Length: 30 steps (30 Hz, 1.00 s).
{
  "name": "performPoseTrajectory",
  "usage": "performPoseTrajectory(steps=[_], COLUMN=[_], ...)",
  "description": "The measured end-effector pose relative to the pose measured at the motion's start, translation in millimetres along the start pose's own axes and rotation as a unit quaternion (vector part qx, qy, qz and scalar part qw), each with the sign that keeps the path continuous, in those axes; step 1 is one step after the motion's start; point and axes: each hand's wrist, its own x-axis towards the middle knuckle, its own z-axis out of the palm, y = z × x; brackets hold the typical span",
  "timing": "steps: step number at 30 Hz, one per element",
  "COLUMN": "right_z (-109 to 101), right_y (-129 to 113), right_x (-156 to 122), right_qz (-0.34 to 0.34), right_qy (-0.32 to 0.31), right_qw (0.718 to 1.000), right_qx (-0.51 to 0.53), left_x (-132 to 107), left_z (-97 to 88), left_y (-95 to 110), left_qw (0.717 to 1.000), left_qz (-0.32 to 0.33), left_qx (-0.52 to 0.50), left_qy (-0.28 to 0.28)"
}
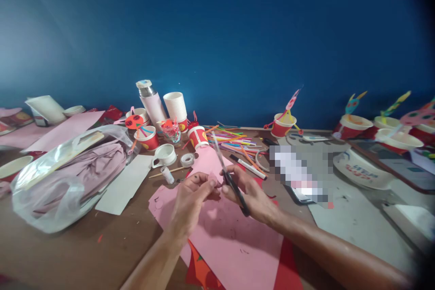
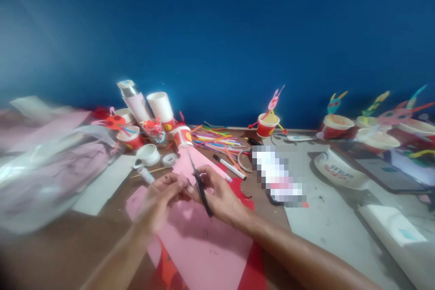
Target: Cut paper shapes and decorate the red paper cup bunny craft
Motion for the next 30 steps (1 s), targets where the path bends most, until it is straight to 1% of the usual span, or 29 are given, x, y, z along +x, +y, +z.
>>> performPoseTrajectory(steps=[3,6,11,14,19,23,30], right_z=[-2.0,-2.8,-1.1,-0.1,0.0,0.1,-1.0], right_y=[-1.7,-1.3,0.0,1.1,3.0,2.1,1.3], right_x=[-1.8,-2.5,-2.5,-2.9,-3.7,-5.1,-5.6], right_qz=[0.006,0.003,-0.001,0.001,-0.001,0.004,0.002], right_qy=[-0.084,-0.119,-0.143,-0.147,-0.152,-0.148,-0.154], right_qw=[0.996,0.991,0.988,0.988,0.988,0.989,0.987], right_qx=[-0.03,-0.054,-0.053,-0.049,-0.033,-0.03,-0.038], left_x=[1.2,2.7,2.0,1.5,2.7,1.8,-0.1], left_z=[-4.1,-6.9,-7.3,-6.4,-5.5,-4.3,-4.3], left_y=[6.1,11.1,13.4,13.3,12.5,12.1,12.1], left_qw=[0.999,0.998,0.996,0.995,0.997,0.997,0.998], left_qz=[0.023,0.03,0.026,0.022,0.017,0.012,0.005], left_qx=[-0.035,-0.051,-0.075,-0.085,-0.074,-0.065,-0.06], left_qy=[0.018,0.024,0.034,0.041,0.027,0.035,0.023])
